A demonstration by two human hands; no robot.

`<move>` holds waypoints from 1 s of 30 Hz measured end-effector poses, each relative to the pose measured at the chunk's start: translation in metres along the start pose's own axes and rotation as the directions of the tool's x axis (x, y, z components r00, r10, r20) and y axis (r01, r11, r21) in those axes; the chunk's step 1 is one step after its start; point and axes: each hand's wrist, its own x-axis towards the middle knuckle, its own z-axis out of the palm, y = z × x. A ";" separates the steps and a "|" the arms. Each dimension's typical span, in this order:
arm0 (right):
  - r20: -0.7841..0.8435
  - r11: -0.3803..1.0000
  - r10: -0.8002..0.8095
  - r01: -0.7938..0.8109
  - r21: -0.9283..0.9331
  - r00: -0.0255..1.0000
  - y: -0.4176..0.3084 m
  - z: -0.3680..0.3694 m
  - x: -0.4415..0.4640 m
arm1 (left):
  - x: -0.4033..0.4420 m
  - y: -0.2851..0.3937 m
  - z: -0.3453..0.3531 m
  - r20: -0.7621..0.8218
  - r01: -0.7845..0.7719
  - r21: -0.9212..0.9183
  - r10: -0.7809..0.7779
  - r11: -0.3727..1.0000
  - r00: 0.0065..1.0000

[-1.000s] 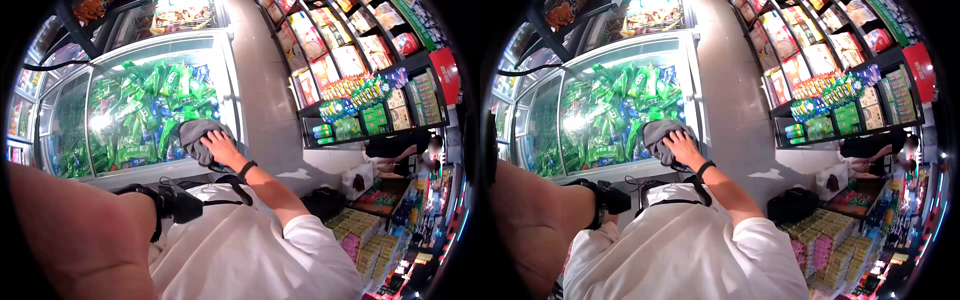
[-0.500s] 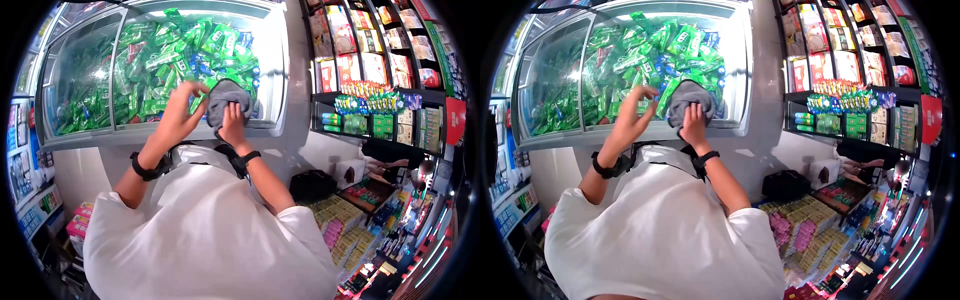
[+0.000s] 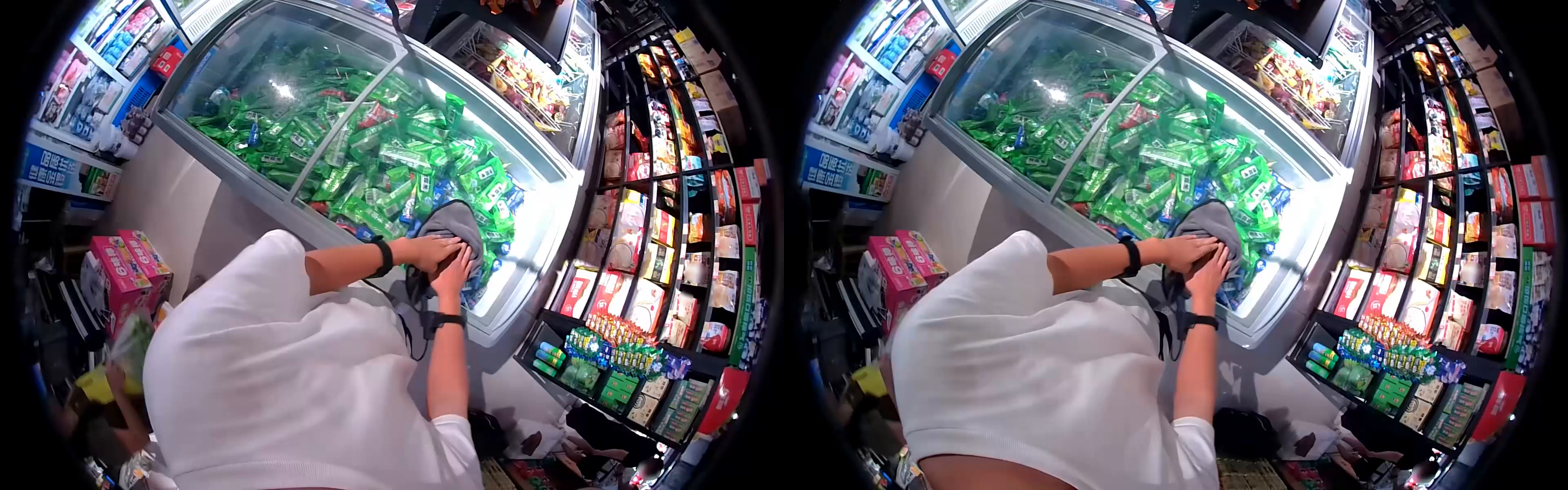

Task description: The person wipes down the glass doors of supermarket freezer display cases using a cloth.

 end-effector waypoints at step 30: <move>-0.006 0.883 0.180 -0.159 0.443 0.984 -0.025 0.006 -0.050 | -0.131 0.218 -0.305 -0.636 -0.858 0.198 0.729 0.473 0.255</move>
